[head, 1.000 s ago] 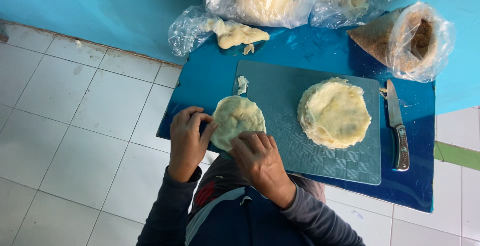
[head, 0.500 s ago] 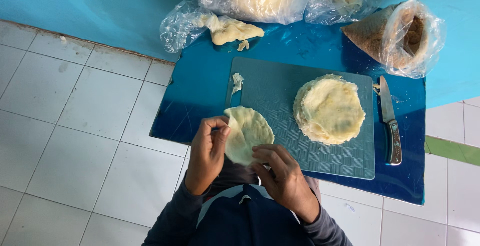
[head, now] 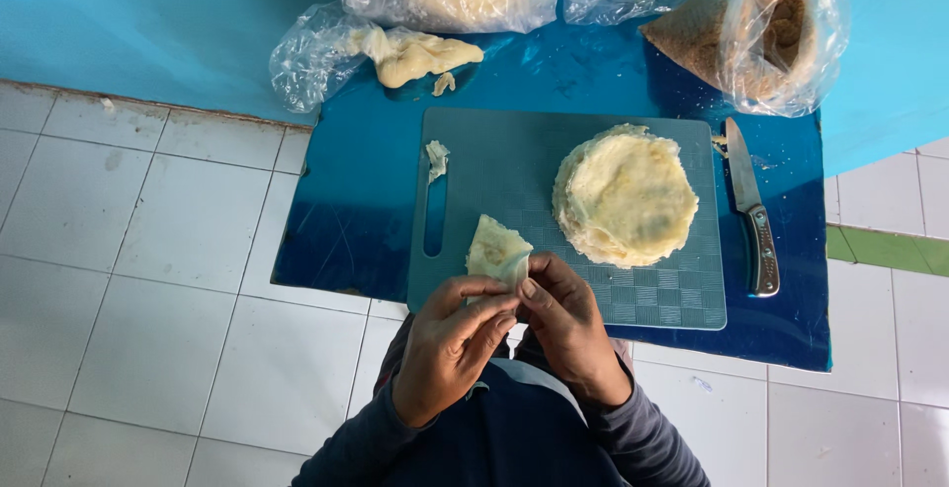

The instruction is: The person sits at a small blue table and repeatedly stretches a piece of dough by hand, pulling it thin between the fingers and placing each stretched sheet onto a growing stack on the cutting board. Near the end, the person holds the stacked dough steady and cuts through it with a knife.

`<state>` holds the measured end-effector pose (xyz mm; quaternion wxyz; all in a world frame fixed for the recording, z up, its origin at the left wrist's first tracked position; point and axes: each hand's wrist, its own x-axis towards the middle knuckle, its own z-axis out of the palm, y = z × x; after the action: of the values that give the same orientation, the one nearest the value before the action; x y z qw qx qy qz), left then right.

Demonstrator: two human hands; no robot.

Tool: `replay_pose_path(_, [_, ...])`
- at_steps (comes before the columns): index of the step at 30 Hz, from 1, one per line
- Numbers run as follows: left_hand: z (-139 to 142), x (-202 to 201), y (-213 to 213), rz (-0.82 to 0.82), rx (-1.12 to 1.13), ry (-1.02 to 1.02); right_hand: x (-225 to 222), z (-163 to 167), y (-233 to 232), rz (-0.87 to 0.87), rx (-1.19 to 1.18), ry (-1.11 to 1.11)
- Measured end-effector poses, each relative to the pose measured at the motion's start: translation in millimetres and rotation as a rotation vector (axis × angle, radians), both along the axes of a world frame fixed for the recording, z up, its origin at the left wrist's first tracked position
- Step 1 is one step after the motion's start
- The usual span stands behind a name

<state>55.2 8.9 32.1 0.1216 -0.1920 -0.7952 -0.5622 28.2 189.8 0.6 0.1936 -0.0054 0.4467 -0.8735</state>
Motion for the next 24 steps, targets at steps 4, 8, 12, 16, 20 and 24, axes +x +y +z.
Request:
replay_pose_path(4, [-7,3,2,0.013,0.013,-0.001,0,-2,1,-0.042,-0.008,-0.025])
replay_pose_path(8, [-14,-1,-1,0.068,0.158,-0.111,2,3,-2,-0.034,0.012,-0.042])
replay_pose_path(12, [-17,-3,-6,0.001,0.306,-0.23,6,13,-3,0.072,0.385,0.252])
replay_pose_path(16, [-21,-3,-10,-0.024,0.252,-0.291,6,20,-2,0.122,0.607,0.489])
replay_pose_path(20, [-32,-6,-10,-0.068,0.292,-0.284,5,20,2,0.047,0.656,0.562])
replay_pose_path(24, [-43,-3,-10,0.0,0.358,-0.315,8,8,3,-0.007,0.368,0.347])
